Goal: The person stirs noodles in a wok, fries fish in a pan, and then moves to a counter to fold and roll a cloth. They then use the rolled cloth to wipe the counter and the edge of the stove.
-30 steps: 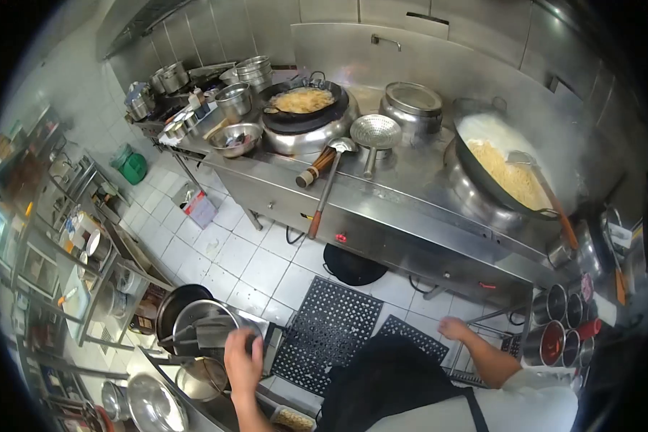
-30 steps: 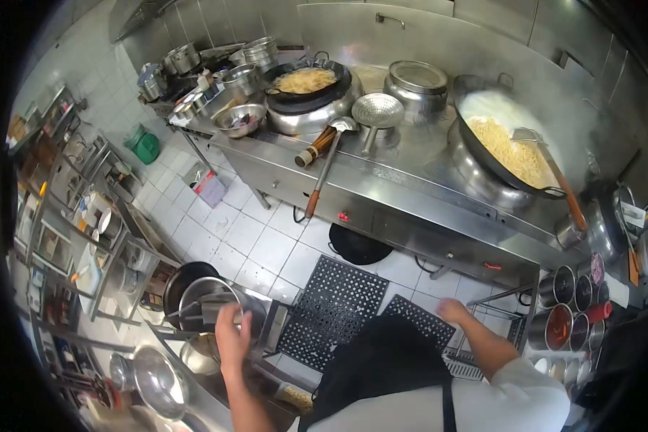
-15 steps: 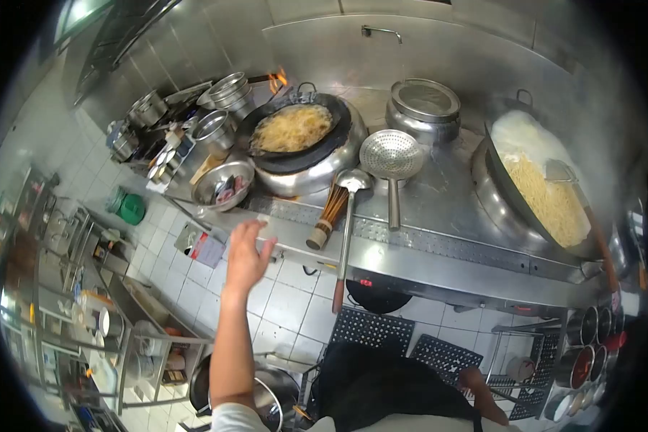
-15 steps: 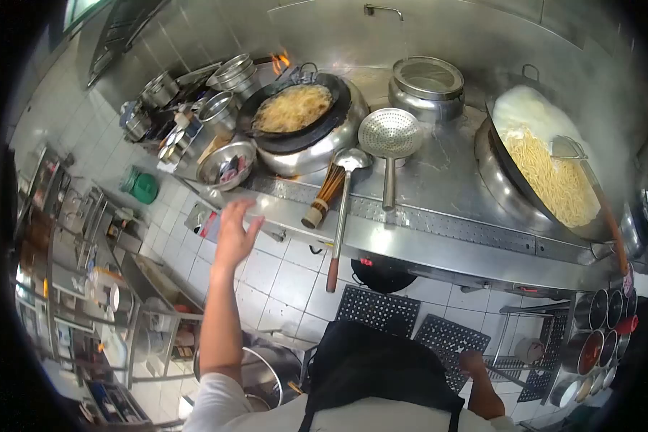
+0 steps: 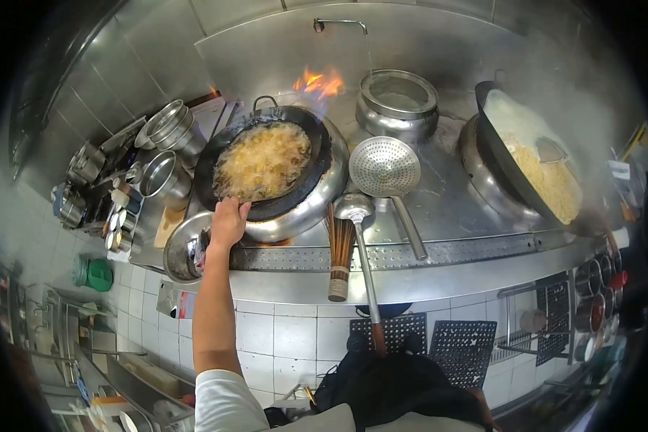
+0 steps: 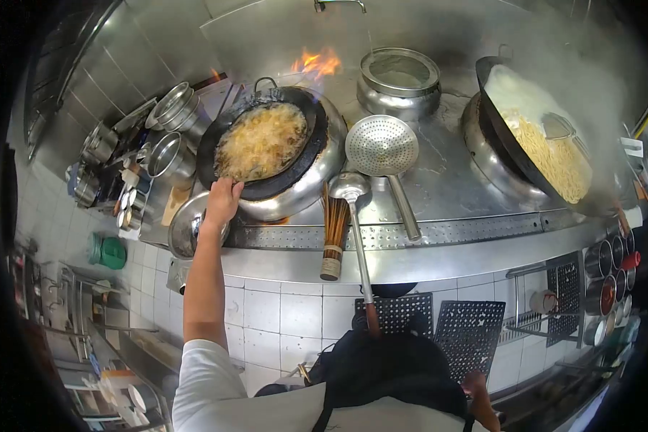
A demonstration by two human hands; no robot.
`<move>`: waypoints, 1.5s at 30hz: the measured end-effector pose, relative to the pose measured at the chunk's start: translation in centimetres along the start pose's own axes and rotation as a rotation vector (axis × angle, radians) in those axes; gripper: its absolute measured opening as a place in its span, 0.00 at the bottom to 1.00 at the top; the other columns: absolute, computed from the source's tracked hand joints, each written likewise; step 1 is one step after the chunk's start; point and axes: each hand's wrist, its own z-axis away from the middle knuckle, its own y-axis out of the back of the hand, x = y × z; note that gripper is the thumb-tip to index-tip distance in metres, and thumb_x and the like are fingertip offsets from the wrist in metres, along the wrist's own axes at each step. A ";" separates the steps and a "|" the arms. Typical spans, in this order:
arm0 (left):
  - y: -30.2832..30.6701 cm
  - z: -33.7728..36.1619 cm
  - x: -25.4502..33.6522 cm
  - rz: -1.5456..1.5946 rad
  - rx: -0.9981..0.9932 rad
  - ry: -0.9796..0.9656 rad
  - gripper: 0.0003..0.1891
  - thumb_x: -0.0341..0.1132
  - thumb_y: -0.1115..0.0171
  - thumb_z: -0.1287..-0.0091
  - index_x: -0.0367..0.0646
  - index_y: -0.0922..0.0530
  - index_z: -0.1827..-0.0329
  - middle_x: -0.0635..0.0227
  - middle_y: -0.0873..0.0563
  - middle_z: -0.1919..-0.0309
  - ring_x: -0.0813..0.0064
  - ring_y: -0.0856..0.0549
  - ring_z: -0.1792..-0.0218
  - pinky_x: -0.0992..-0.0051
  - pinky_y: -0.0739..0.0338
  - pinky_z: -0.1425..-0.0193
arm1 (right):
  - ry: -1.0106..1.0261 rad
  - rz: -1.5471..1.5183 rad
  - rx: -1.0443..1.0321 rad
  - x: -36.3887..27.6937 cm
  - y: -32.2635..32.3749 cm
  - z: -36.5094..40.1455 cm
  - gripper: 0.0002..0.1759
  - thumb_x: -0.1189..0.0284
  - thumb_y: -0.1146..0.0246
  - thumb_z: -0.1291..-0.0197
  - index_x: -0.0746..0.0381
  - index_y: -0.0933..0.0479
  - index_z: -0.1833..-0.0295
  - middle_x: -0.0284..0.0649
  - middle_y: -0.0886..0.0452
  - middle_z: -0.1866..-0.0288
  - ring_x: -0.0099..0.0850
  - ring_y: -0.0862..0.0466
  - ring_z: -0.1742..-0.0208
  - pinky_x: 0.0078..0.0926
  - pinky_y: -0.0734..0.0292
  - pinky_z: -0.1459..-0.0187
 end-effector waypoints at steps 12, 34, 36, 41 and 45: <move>-0.5 -0.2 2.0 0.192 0.150 0.022 0.12 0.38 0.37 0.29 0.36 0.21 0.64 0.47 0.17 0.65 0.44 0.20 0.58 0.54 0.30 0.50 | 0.273 0.219 0.332 -10.5 1.7 -1.3 0.07 0.66 0.36 0.43 0.58 0.18 0.68 0.43 0.16 0.69 0.42 0.16 0.70 0.41 0.19 0.68; -2.8 -0.1 -1.7 0.117 0.075 -0.042 0.10 0.36 0.37 0.28 0.36 0.20 0.56 0.47 0.17 0.61 0.42 0.22 0.53 0.49 0.30 0.48 | -0.499 -1.036 -0.028 2.7 -14.3 0.8 0.11 0.65 0.38 0.39 0.59 0.16 0.69 0.42 0.15 0.72 0.39 0.13 0.70 0.42 0.18 0.68; -2.2 0.0 -1.2 0.118 0.039 0.018 0.10 0.37 0.38 0.27 0.36 0.21 0.58 0.46 0.18 0.61 0.41 0.22 0.54 0.50 0.30 0.48 | -0.121 0.239 -0.001 -4.6 -9.6 3.2 0.07 0.65 0.35 0.48 0.55 0.19 0.72 0.41 0.17 0.68 0.42 0.14 0.65 0.42 0.21 0.67; 0.8 -0.1 1.3 0.216 -0.056 0.079 0.16 0.42 0.39 0.26 0.33 0.22 0.54 0.43 0.20 0.55 0.40 0.24 0.49 0.49 0.30 0.43 | 0.147 0.039 0.470 -7.1 -8.5 2.5 0.14 0.60 0.37 0.47 0.60 0.18 0.67 0.45 0.15 0.71 0.43 0.13 0.66 0.42 0.18 0.62; -0.2 0.4 0.8 -0.172 0.216 -0.022 0.29 0.46 0.34 0.28 0.36 0.27 0.31 0.45 0.24 0.33 0.47 0.24 0.33 0.55 0.31 0.28 | -0.180 -0.589 0.585 -12.2 -3.9 6.4 0.16 0.60 0.40 0.41 0.62 0.18 0.62 0.48 0.14 0.66 0.43 0.13 0.61 0.42 0.19 0.57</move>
